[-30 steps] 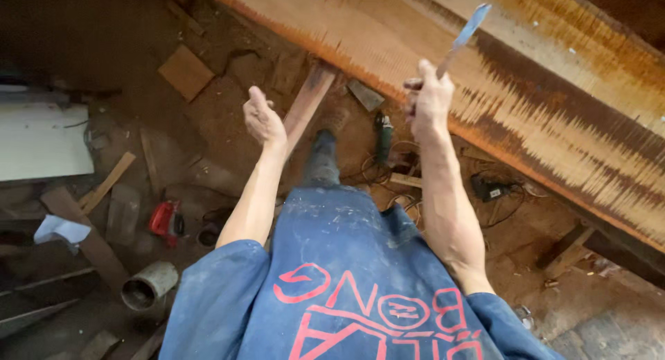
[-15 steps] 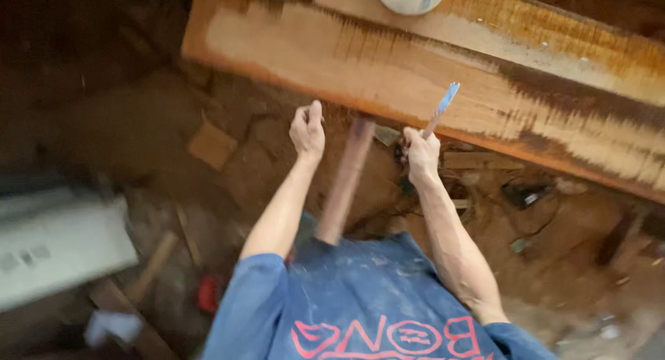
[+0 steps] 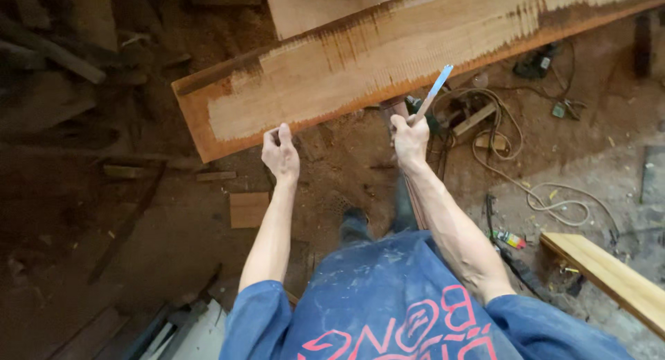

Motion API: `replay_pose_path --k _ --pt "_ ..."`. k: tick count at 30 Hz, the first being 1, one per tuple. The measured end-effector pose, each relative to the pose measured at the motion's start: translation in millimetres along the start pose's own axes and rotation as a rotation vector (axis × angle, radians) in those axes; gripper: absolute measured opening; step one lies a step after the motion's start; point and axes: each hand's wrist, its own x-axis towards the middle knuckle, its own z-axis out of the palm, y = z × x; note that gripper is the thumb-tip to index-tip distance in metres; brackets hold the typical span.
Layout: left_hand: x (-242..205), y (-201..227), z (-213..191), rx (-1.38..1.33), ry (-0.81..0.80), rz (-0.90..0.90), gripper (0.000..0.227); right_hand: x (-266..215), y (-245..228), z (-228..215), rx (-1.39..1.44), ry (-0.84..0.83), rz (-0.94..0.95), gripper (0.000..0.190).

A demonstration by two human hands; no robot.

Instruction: The person applies a white paste-like substance from a bucket onto a long wooden plank using a putty knife. They repeatedly dip the tool into the bucket and spread the substance along the length of the plank in a workshop setting.

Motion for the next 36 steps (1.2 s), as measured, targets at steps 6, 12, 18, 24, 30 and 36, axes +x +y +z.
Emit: replay_pose_path --k 6,12,18,24,30,36 --pt "29.3 48.9 24.5 0.058 -0.190 0.112 0.037 3.1 -1.3 20.8 0.107 0.080 0.041 0.030" --pt "84.1 63.0 37.5 0.327 -0.294 0.339 0.036 4.7 15.3 66.5 0.068 0.175 0.208 0.038" --pt "181.8 70.0 30.9 0.757 -0.250 0.494 0.082 18.6 49.2 120.4 -0.304 0.320 -0.151 0.043" --pt "265.8 96.8 1.4 1.209 -0.783 0.321 0.107 6.9 37.7 156.3 -0.259 0.373 -0.005 0.042" --pt "275.3 86.2 -10.6 1.156 -0.787 0.406 0.092 -12.5 48.4 167.6 -0.217 0.501 0.058 0.042" --pt "260.0 126.6 -49.2 0.986 -0.490 0.646 0.087 13.4 45.8 182.6 -0.169 0.546 -0.028 0.038"
